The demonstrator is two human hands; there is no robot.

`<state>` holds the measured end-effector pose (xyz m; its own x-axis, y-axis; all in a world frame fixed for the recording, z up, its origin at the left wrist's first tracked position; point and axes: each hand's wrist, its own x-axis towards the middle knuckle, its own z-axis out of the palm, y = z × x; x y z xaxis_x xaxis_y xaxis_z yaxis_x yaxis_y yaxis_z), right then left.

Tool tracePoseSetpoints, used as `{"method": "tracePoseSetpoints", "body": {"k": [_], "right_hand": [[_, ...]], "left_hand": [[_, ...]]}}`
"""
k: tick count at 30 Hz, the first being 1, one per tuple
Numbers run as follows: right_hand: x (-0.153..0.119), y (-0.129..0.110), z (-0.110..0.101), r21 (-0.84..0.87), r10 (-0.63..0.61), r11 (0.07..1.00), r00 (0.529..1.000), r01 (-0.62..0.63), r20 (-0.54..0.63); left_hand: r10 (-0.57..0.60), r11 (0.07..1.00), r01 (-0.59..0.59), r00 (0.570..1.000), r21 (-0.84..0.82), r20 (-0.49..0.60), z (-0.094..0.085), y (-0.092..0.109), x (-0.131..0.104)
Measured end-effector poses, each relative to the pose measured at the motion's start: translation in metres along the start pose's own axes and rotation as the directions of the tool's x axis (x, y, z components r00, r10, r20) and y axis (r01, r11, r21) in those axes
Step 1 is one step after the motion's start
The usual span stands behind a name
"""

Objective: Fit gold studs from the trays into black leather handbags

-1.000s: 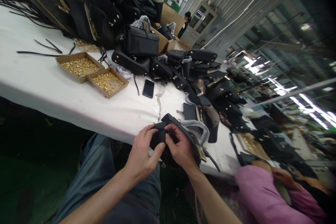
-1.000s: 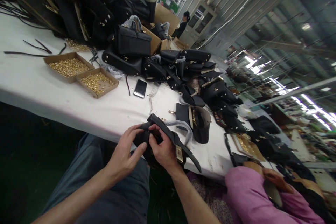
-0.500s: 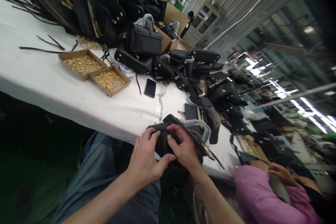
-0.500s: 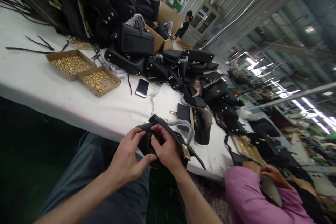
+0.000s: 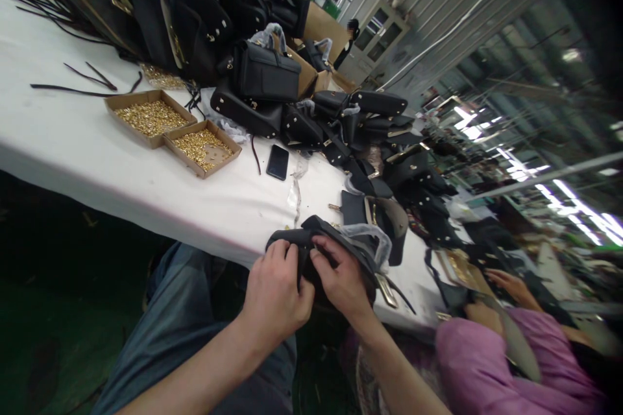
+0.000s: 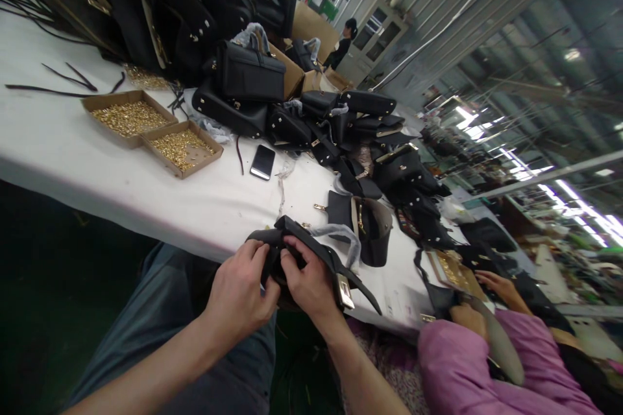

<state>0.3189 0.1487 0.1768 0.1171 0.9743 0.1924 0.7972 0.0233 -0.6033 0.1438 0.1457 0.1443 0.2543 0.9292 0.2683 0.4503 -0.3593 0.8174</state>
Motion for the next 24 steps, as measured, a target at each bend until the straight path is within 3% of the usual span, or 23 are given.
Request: {"method": "tracePoseSetpoints", "body": {"k": [7, 10, 15, 24], "right_hand": [[0.0, 0.008, 0.003, -0.002, 0.022, 1.0, 1.0, -0.022, 0.004], [-0.001, 0.008, 0.001, -0.022, 0.024, 0.999, 0.998, -0.023, 0.06], [-0.004, 0.006, -0.005, -0.135, -0.074, 0.986, 0.986, 0.095, 0.152], [-0.01, -0.002, -0.006, -0.152, -0.155, 0.974, 0.985, 0.166, 0.079]], "left_hand": [[-0.003, 0.997, 0.002, 1.0, 0.082, 0.014, -0.002, 0.001, 0.003], [-0.028, 0.995, 0.024, 0.999, 0.102, 0.043, -0.003, 0.002, 0.004], [-0.029, 0.991, 0.02, 0.997, 0.135, 0.067, -0.005, 0.001, 0.005], [0.026, 0.992, -0.034, 0.998, 0.12, 0.063, -0.006, -0.002, 0.007]]}}
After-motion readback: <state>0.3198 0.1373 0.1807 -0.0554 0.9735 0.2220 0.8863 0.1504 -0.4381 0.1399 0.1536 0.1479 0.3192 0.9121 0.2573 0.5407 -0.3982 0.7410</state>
